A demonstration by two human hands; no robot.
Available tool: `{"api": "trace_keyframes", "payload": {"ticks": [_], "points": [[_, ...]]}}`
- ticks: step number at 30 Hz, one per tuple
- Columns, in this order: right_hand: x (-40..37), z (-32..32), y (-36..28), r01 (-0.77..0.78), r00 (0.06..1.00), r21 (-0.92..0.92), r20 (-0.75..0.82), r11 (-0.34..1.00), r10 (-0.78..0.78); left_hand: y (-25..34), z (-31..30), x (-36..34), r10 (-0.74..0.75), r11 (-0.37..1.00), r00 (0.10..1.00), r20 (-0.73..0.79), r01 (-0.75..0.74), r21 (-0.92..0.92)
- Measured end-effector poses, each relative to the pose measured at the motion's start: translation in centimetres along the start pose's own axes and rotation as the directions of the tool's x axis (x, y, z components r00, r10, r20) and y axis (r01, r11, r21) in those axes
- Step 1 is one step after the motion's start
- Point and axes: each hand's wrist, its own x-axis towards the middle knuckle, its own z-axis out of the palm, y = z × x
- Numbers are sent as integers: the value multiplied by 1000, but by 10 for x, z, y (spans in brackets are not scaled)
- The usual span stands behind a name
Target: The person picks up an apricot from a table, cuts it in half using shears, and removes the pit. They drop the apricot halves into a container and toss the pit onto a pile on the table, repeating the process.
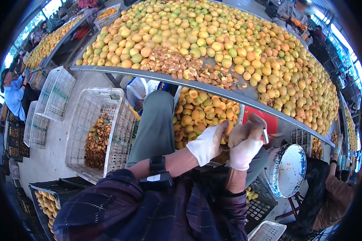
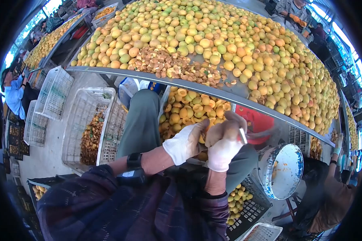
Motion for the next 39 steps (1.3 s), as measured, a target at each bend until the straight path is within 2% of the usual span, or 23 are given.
{"api": "trace_keyframes", "payload": {"ticks": [2,3,4,6,7,8,9,10,13,17,20,22,23,25,26,28,29,30,32,33,37,38,39], "points": [[2,-4,-13,-213,977,404,117,889,181,-9,-31,27,247,894,939,238,-316,319],[6,-3,-18,-233,968,511,39,828,248,-5,-34,33,273,874,918,288,-362,324],[9,-5,-17,-236,967,512,42,826,250,-3,-38,41,276,873,918,285,-363,325],[15,-8,-16,-202,964,358,-89,912,249,2,-38,51,286,903,935,211,-336,267],[16,-7,-19,-214,965,298,-86,930,250,3,-41,53,262,885,915,308,-355,302],[17,-6,-17,-217,964,298,-86,930,253,12,-23,36,262,885,916,304,-354,302],[18,-6,-16,-213,965,319,-80,923,250,23,3,10,129,979,981,148,-150,141],[19,-6,-14,-208,966,340,-77,917,248,30,17,-3,-42,998,999,17,43,-55],[24,-5,-9,-160,979,420,-47,893,197,34,15,-3,-81,993,995,59,86,-84],[27,-3,-3,-167,971,402,-94,900,222,32,4,10,-75,996,993,89,79,-42],[28,0,-2,-178,978,438,-18,881,207,29,9,2,-25,999,999,39,27,-34],[29,-1,-4,-146,988,443,19,885,153,32,7,-4,22,949,986,-167,32,313],[29,2,-7,-144,988,443,18,885,152,34,0,-5,21,949,986,-166,32,314],[27,7,-15,-127,991,313,6,941,131,39,-16,-6,-184,945,977,105,147,293],[24,8,-14,-125,992,312,7,942,129,42,-12,-12,-183,945,977,107,145,292],[21,9,-13,-100,992,250,100,963,77,52,2,-28,-251,873,950,186,139,467],[23,9,-16,-64,998,243,45,968,54,55,-3,-27,-267,920,894,359,125,373],[27,7,-17,-61,998,243,44,968,52,52,-4,-28,-267,919,894,360,124,374],[32,1,-20,-46,996,453,89,890,6,42,-2,-36,-29,972,890,455,-81,220],[32,0,-23,-44,996,452,89,891,4,43,-3,-39,-22,978,858,514,-87,187],[24,3,-41,23,993,380,-115,925,23,35,0,-35,82,977,833,547,-176,122],[22,6,-43,32,993,379,-118,925,14,35,5,-37,79,977,828,555,-176,124],[19,9,-44,77,991,260,-125,963,-45,34,11,-43,84,979,851,518,-167,117]]}}
